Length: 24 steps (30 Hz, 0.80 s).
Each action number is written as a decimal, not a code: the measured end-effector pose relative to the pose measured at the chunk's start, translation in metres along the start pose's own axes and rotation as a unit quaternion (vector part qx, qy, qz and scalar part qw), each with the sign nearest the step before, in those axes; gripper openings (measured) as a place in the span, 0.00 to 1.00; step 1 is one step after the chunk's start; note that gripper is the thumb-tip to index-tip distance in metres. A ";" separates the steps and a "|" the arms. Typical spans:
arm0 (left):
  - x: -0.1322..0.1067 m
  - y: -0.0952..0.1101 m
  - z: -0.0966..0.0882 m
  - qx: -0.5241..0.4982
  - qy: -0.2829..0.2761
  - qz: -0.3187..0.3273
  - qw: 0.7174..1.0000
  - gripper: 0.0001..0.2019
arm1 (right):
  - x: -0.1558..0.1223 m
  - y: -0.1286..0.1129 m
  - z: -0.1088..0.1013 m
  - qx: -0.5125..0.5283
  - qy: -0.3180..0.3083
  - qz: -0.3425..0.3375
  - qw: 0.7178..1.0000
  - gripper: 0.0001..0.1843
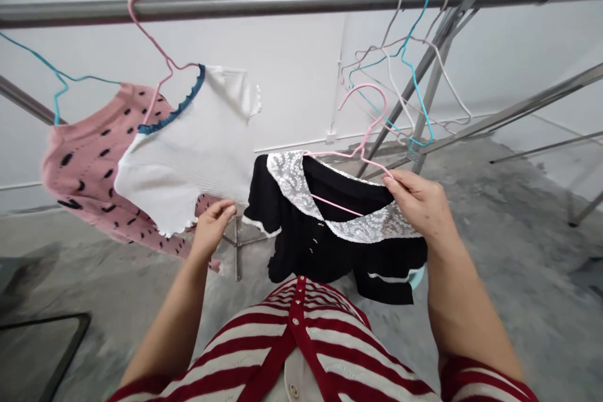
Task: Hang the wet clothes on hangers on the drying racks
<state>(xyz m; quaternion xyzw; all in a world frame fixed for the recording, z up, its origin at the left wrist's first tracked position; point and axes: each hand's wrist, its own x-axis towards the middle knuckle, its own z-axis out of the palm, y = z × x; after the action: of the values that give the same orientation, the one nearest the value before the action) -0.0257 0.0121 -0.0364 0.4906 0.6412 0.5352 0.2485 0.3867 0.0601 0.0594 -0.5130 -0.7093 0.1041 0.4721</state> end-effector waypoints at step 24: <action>-0.071 -0.048 -0.071 -0.011 0.091 -0.070 0.993 0.18 | 0.173 -0.150 0.128 0.260 -0.052 0.056 0.963 0.09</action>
<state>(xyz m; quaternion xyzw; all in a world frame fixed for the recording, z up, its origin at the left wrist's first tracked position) -0.0751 -0.0800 -0.0743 0.3914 0.6878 0.5659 0.2313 0.1876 0.1788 0.1834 -0.4055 -0.6516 0.3380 0.5447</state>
